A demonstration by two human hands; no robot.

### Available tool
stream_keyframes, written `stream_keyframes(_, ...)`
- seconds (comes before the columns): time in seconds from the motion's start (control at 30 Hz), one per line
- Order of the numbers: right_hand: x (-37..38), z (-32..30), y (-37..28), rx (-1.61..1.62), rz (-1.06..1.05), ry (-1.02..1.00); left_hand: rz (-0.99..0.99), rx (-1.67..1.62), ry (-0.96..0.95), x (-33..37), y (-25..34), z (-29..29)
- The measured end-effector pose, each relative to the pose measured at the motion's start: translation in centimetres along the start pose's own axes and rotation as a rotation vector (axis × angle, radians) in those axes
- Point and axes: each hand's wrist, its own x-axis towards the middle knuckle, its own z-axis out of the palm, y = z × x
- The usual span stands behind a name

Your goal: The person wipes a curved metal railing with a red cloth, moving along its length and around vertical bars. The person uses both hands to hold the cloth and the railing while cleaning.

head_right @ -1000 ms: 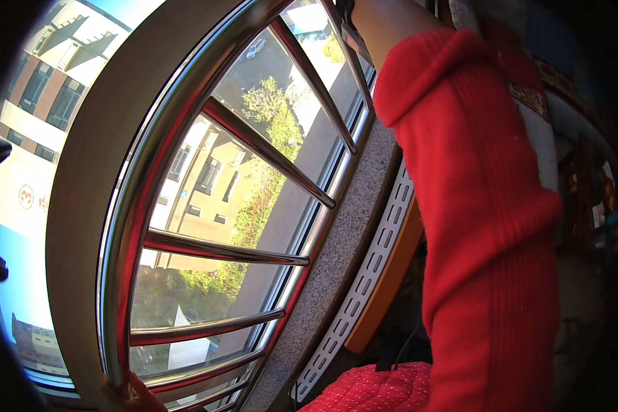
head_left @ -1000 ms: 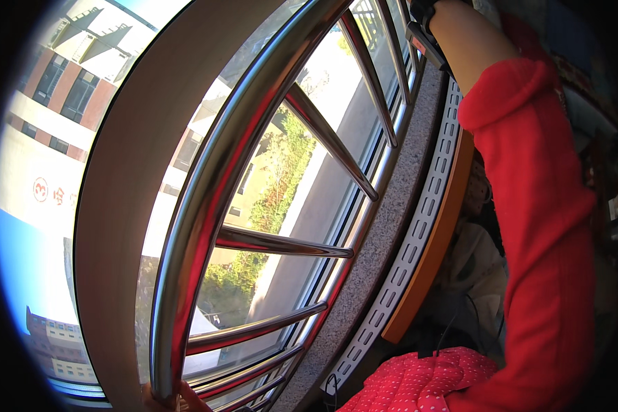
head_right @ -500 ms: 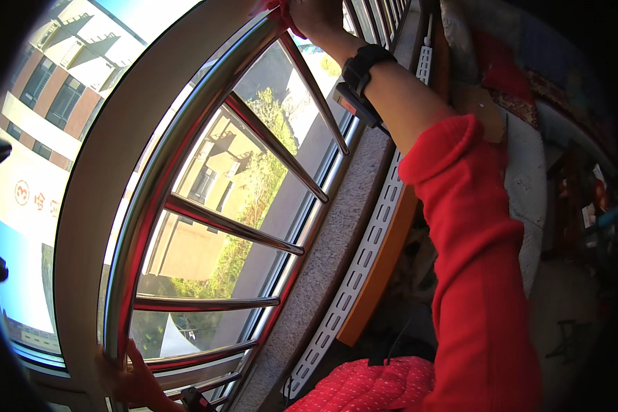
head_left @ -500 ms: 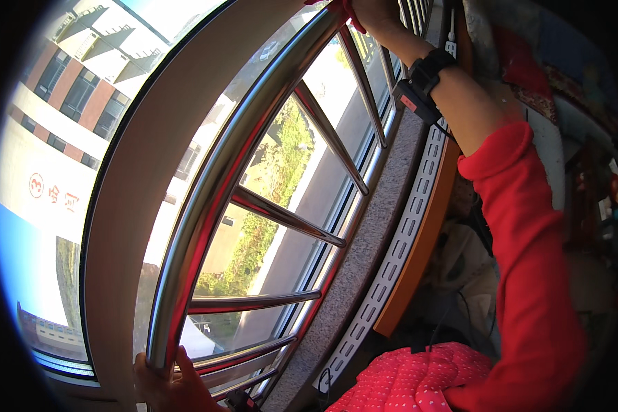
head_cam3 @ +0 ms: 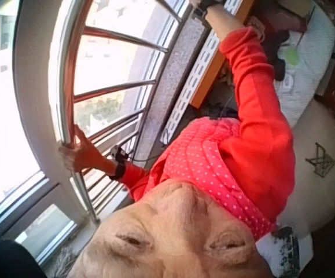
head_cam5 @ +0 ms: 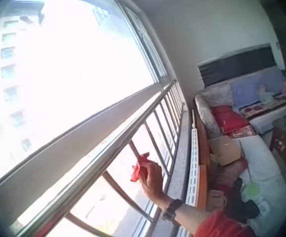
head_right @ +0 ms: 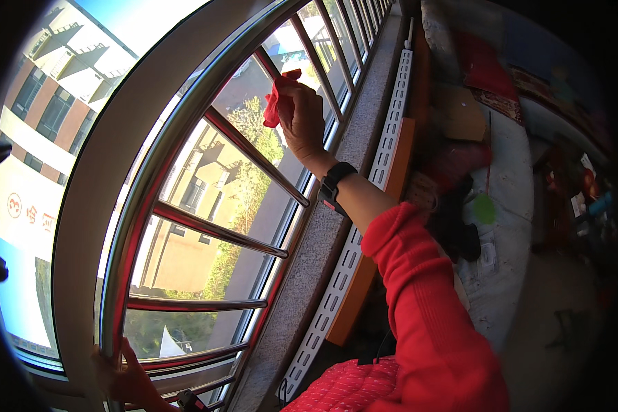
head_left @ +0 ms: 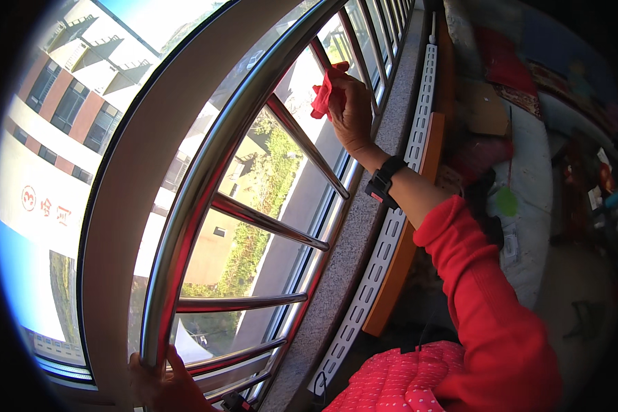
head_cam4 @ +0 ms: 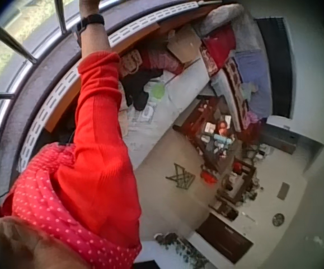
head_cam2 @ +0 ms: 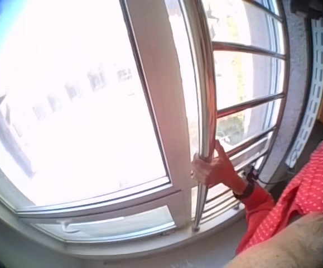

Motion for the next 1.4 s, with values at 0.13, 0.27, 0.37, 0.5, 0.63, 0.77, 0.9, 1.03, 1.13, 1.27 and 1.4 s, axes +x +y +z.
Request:
stream_keyframes(0.13,-4.4,-1.1,2.3,-0.149,0.104,-0.068,0.131,0.073,0.298,0.8,0.6,-0.6)
stream_keyframes(0.27,-8.8,-3.0,3.9,-0.206,0.267,-0.201,0.140,0.082,0.296,0.9,0.7,-0.7)
stream_keyframes(0.37,-10.2,-5.0,5.0,-0.248,0.379,-0.397,0.142,0.091,0.293,1.0,0.5,-0.6)
stream_keyframes(0.5,-9.1,-6.9,6.8,-0.210,0.448,-0.596,0.102,0.096,0.237,0.6,0.2,-0.6)
stream_keyframes(0.63,-5.6,-6.2,7.6,-0.091,0.466,-0.472,0.129,0.094,0.306,0.5,0.0,0.0)
stream_keyframes(0.77,2.1,-3.6,9.4,0.080,0.461,-0.043,0.102,0.115,0.327,0.1,0.0,0.6)
stream_keyframes(0.9,8.7,-0.5,11.3,0.050,0.182,0.031,0.062,0.003,0.302,-0.1,0.2,0.8)
stream_keyframes(1.03,7.6,1.1,13.6,-0.153,-0.052,-0.111,0.066,0.015,0.368,0.0,0.8,0.9)
stream_keyframes(1.13,4.3,-0.1,17.3,-0.224,-0.096,-0.248,0.059,0.037,0.363,-0.2,1.3,0.7)
stream_keyframes(1.27,-5.6,-2.7,20.1,-0.470,0.224,-0.345,0.013,0.031,0.339,-0.5,1.7,0.8)
stream_keyframes(1.4,-13.3,-7.3,19.6,-0.552,0.464,-0.538,0.088,0.052,0.406,-0.9,0.4,1.8)
